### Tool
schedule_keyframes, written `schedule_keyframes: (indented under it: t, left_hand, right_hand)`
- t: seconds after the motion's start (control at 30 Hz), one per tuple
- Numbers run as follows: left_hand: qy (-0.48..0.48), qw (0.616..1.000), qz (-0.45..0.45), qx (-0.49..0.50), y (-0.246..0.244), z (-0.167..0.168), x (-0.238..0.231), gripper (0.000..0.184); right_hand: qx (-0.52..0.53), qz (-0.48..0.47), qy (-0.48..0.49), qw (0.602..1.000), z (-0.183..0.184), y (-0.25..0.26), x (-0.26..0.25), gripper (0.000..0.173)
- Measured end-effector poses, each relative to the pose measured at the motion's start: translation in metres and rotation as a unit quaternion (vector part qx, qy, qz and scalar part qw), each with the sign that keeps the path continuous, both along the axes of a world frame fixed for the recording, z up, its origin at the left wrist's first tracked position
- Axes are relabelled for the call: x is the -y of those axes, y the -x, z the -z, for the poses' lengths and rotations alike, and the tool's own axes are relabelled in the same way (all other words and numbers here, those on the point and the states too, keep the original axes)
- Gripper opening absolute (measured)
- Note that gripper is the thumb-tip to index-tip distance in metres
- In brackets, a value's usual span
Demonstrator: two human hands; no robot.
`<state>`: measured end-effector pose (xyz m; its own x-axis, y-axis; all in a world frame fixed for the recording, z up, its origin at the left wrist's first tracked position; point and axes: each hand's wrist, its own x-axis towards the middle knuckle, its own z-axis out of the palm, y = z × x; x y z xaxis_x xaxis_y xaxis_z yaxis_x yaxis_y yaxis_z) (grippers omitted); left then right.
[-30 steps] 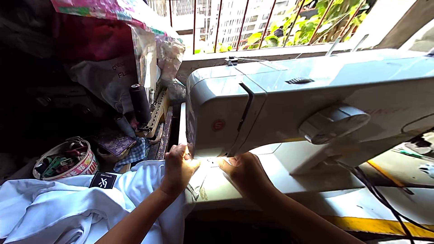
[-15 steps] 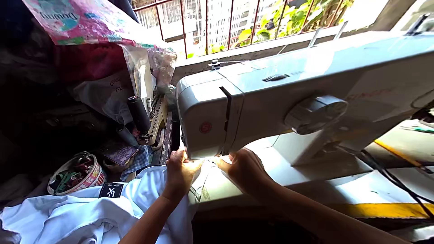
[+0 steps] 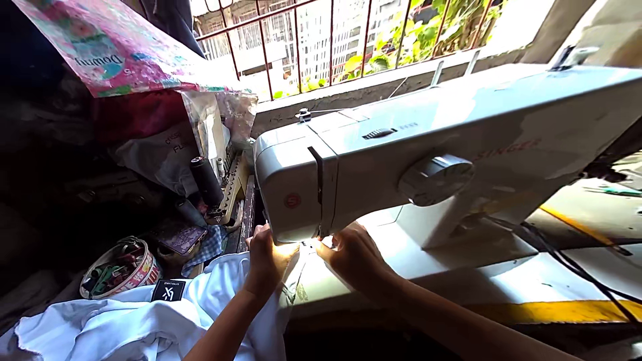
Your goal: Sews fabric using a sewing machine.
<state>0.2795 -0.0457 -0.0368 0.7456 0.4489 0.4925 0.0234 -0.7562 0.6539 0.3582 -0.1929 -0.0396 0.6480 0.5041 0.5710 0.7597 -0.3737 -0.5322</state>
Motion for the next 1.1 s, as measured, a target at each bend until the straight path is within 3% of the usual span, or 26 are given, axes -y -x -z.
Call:
schedule_keyframes:
  t: [0.27, 0.8, 1.1]
  left_hand:
    - [0.0, 0.999, 0.005, 0.041, -0.001, 0.013, -0.004, 0.03]
    - [-0.003, 1.0, -0.002, 0.0, -0.003, 0.011, -0.001, 0.033]
    - [0.006, 0.999, 0.003, 0.032, -0.005, 0.019, -0.005, 0.034]
  right_hand:
    - [0.007, -0.003, 0.017, 1.0, 0.0, -0.006, -0.003, 0.009]
    - [-0.07, -0.006, 0.066, 0.995, -0.006, -0.004, -0.004, 0.011]
    - [-0.079, -0.006, 0.07, 0.994, -0.007, -0.003, -0.002, 0.015]
